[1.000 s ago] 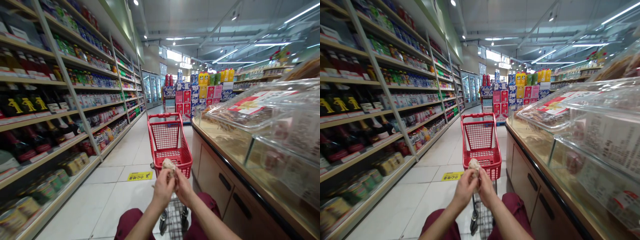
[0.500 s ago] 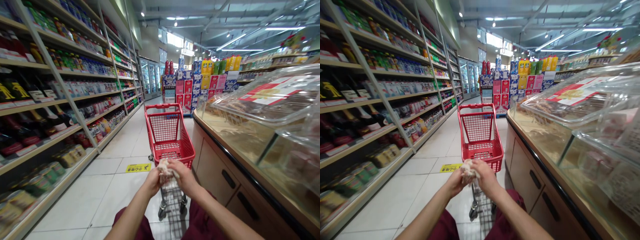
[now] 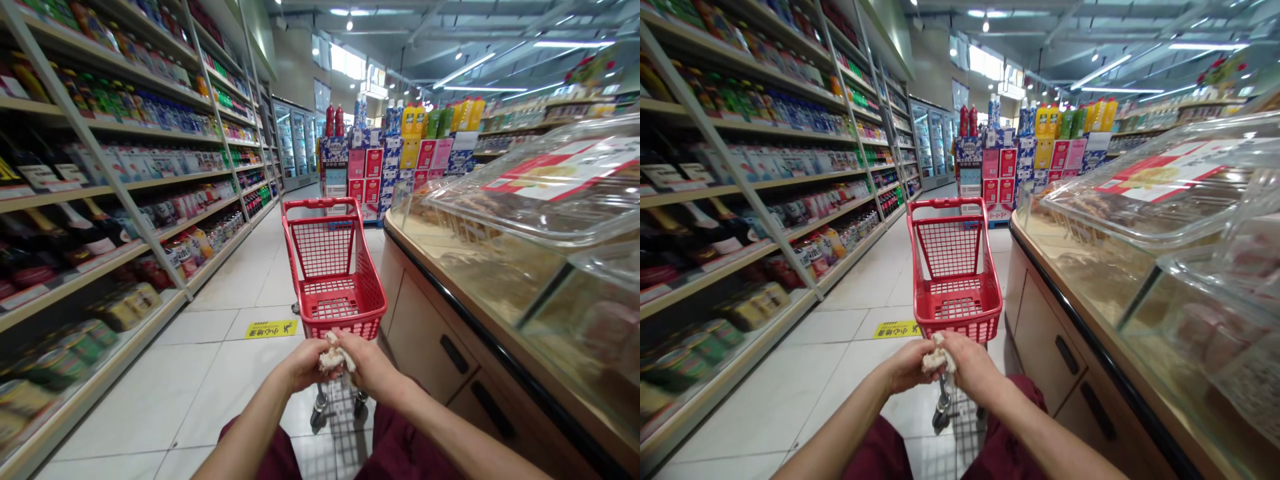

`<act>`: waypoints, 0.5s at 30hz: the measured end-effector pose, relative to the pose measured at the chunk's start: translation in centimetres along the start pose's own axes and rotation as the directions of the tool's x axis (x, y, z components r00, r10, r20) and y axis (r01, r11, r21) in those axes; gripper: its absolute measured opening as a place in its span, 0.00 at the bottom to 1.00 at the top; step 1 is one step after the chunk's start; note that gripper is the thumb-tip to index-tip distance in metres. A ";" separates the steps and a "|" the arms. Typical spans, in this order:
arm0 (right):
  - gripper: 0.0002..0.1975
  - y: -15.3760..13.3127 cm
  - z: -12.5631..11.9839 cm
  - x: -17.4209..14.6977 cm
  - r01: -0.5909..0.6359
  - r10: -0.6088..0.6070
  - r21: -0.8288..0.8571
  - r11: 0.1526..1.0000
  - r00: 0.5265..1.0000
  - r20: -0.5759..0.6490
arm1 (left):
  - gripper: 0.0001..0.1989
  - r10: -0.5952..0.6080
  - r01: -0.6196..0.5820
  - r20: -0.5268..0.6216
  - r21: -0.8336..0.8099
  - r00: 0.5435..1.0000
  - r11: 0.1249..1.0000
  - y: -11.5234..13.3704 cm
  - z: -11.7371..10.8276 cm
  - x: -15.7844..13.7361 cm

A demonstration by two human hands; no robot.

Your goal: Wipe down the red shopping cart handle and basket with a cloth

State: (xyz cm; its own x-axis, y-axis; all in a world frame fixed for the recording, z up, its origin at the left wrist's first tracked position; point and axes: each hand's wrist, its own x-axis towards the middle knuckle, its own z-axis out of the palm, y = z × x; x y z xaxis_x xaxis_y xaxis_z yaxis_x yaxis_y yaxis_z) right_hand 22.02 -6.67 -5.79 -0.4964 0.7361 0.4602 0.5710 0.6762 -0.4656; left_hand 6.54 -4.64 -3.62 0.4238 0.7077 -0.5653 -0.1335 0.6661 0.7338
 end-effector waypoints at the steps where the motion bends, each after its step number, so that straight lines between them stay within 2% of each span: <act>1: 0.27 -0.1 0.4 0.3 -0.011 0.011 -0.024 1.000 1.000 -0.026 | 0.06 0.007 -0.007 0.000 0.004 1.000 1.000 0.1 -0.4 -0.3; 3: 0.29 -0.4 1.5 1.1 -0.013 0.006 -0.075 0.997 0.996 -0.094 | 0.11 0.040 -0.039 0.014 -0.011 0.999 0.999 0.4 -1.2 -1.1; 6: 0.33 -1.3 3.8 2.1 -0.024 0.016 -0.044 0.999 0.986 -0.166 | 0.11 0.185 -0.188 -0.035 -0.107 0.982 0.976 0.0 -1.9 -2.0; 8: 0.34 -2.2 5.5 2.1 -0.076 0.078 0.019 0.997 0.977 -0.196 | 0.09 0.287 -0.301 -0.103 -0.170 0.952 0.938 -0.7 -1.9 -2.2; 10: 0.35 -3.0 6.7 1.6 -0.152 0.157 0.040 0.988 0.962 -0.223 | 0.09 0.344 -0.358 -0.098 -0.212 0.934 0.910 -1.7 -1.6 -2.3; 13: 0.34 -3.3 7.3 0.6 -0.175 0.175 0.017 0.984 0.963 -0.203 | 0.19 0.320 -0.307 0.036 -0.191 0.947 0.932 -2.8 -1.4 -2.6; 15: 0.29 -2.9 6.9 0.5 -0.123 0.116 -0.026 0.992 0.976 -0.182 | 0.23 0.223 -0.218 0.094 -0.063 0.970 0.974 -3.0 -1.9 -2.8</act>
State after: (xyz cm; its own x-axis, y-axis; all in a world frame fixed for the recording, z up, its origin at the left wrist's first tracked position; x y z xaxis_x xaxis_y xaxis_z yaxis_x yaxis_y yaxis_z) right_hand 15.58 -8.01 -9.42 -0.2992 0.7913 0.5332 0.6444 0.5797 -0.4987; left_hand 4.06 -8.20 -4.93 0.4654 0.8131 -0.3498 -0.2789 0.5098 0.8139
